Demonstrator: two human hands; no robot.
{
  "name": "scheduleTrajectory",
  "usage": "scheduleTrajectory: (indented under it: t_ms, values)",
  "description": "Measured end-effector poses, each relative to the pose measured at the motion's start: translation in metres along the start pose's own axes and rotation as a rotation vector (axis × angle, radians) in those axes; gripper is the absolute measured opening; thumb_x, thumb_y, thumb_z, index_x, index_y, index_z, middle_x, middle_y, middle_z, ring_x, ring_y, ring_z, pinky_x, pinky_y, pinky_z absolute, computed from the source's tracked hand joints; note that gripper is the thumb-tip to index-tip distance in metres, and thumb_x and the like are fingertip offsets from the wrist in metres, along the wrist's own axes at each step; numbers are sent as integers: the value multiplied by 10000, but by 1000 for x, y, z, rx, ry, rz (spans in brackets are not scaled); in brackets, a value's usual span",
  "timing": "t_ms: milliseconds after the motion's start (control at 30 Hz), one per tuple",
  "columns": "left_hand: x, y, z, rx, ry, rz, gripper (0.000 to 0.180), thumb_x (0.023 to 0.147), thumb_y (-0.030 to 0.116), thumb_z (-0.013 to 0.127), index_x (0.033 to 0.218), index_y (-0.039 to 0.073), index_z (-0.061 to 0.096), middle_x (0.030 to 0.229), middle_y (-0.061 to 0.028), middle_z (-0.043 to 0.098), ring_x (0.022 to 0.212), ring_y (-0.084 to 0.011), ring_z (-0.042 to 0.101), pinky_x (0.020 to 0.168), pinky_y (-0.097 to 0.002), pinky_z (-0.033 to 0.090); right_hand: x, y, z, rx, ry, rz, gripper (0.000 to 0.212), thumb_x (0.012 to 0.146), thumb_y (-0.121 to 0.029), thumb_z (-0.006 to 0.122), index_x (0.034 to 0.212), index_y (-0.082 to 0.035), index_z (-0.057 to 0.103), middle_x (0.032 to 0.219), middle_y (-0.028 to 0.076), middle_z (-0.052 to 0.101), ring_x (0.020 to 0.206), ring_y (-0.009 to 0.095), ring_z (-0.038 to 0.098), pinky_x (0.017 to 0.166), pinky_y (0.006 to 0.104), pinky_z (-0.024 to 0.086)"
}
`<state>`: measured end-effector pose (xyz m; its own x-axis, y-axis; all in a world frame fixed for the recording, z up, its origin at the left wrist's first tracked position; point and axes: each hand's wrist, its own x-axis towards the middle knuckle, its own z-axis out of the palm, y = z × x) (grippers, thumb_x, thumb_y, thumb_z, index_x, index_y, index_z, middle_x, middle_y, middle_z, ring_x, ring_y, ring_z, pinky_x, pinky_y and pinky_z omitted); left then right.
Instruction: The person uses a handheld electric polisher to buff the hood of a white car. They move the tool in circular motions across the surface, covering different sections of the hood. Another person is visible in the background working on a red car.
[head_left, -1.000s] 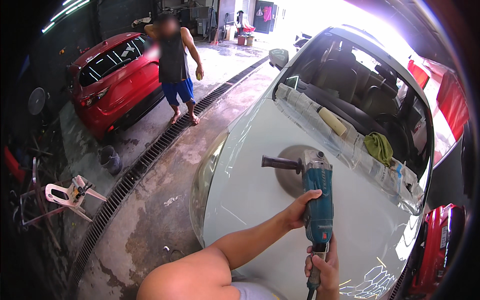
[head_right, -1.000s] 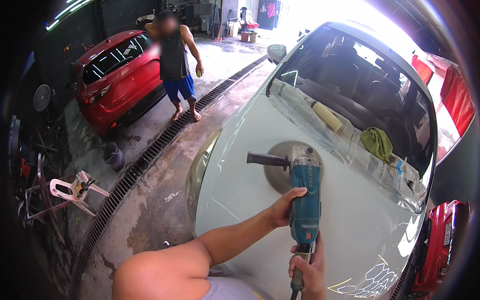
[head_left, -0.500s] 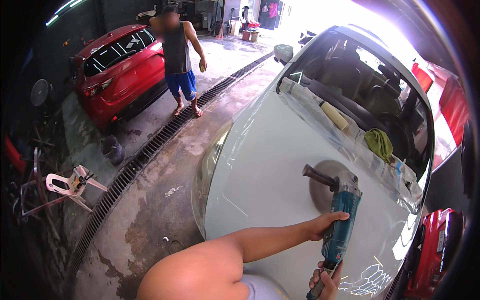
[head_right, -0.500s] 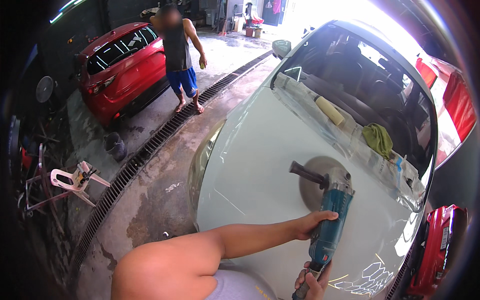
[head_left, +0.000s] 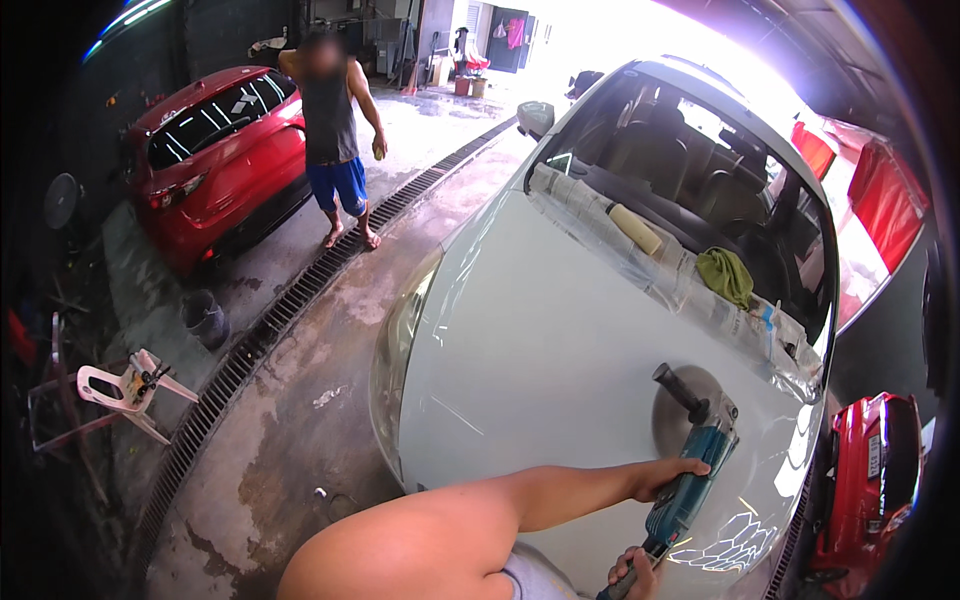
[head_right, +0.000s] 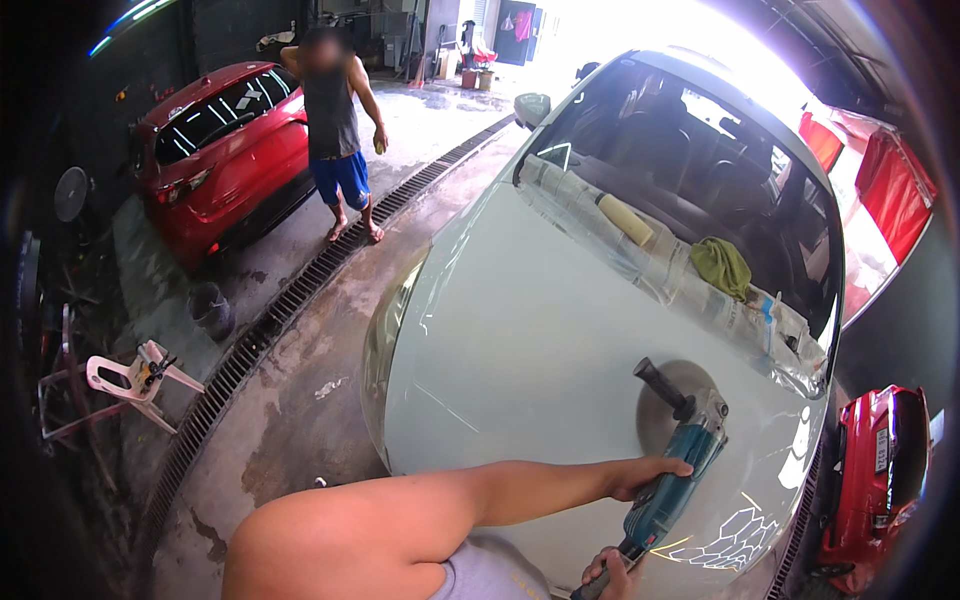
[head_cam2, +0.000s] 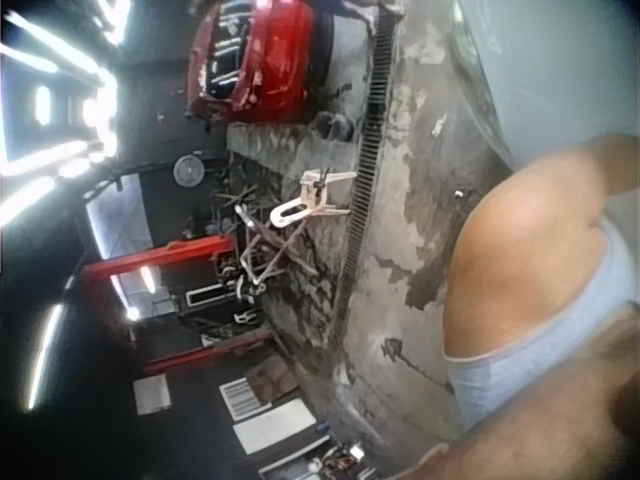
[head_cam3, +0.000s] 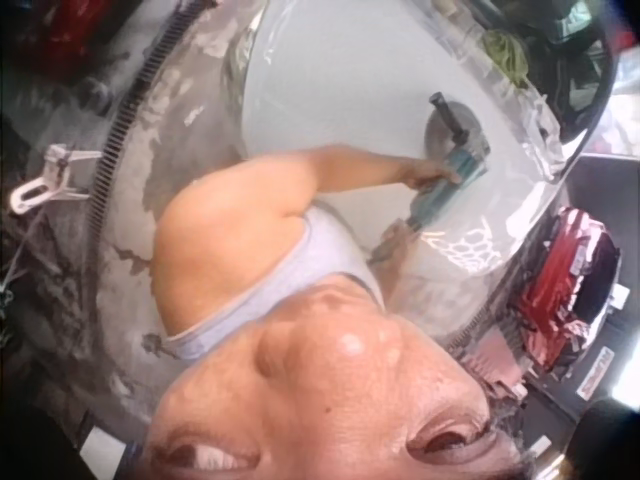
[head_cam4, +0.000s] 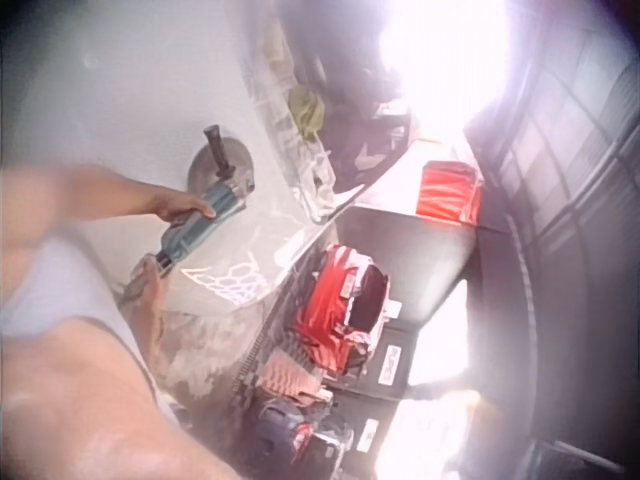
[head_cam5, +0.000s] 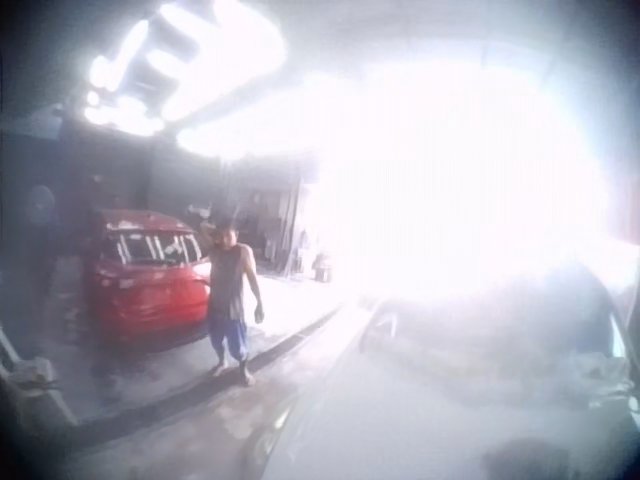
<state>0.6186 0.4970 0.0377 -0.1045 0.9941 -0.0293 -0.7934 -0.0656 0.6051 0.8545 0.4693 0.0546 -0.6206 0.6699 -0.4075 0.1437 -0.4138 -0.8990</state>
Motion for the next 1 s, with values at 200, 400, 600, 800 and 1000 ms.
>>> scheduleTrajectory:
  t_ms: [200,400,600,800,1000]
  values:
    - [-39,7,-14,-46,22,39,611,927,539,777,1277,63,618,1107,-95,699,967,-203,712,884,-375,600,-26,-20,29,-87,-167,31,264,956,-208,764,1103,-176,547,710,-46,535,572,91,518,441,236,389]
    - [-91,31,-49,-142,16,155,546,955,486,765,1278,67,635,1132,-115,724,997,-229,739,903,-390,620,-22,-21,72,-264,-276,-15,298,952,-220,762,1157,-143,560,720,-13,557,576,109,555,448,260,442]
    - [-177,88,-94,-149,58,453,652,913,467,743,1371,29,590,1233,-183,708,1134,-320,724,971,-493,627,31,-6,138,-260,-615,-11,1004,889,-62,798,1664,-93,160,800,69,601,565,157,602,496,317,526]
    - [-219,169,-132,-219,127,697,686,948,532,679,1387,16,570,1220,-162,684,1178,-347,701,962,-584,627,63,-39,248,-332,-800,-35,1116,916,-166,816,1727,-119,51,826,55,606,604,135,587,520,312,503]
    - [-191,217,-138,-147,46,540,641,974,526,646,1348,7,594,1212,-174,695,1168,-367,709,947,-599,625,73,-69,267,-250,-713,-33,1100,936,-115,783,1741,-197,38,874,76,621,595,139,600,511,312,519]
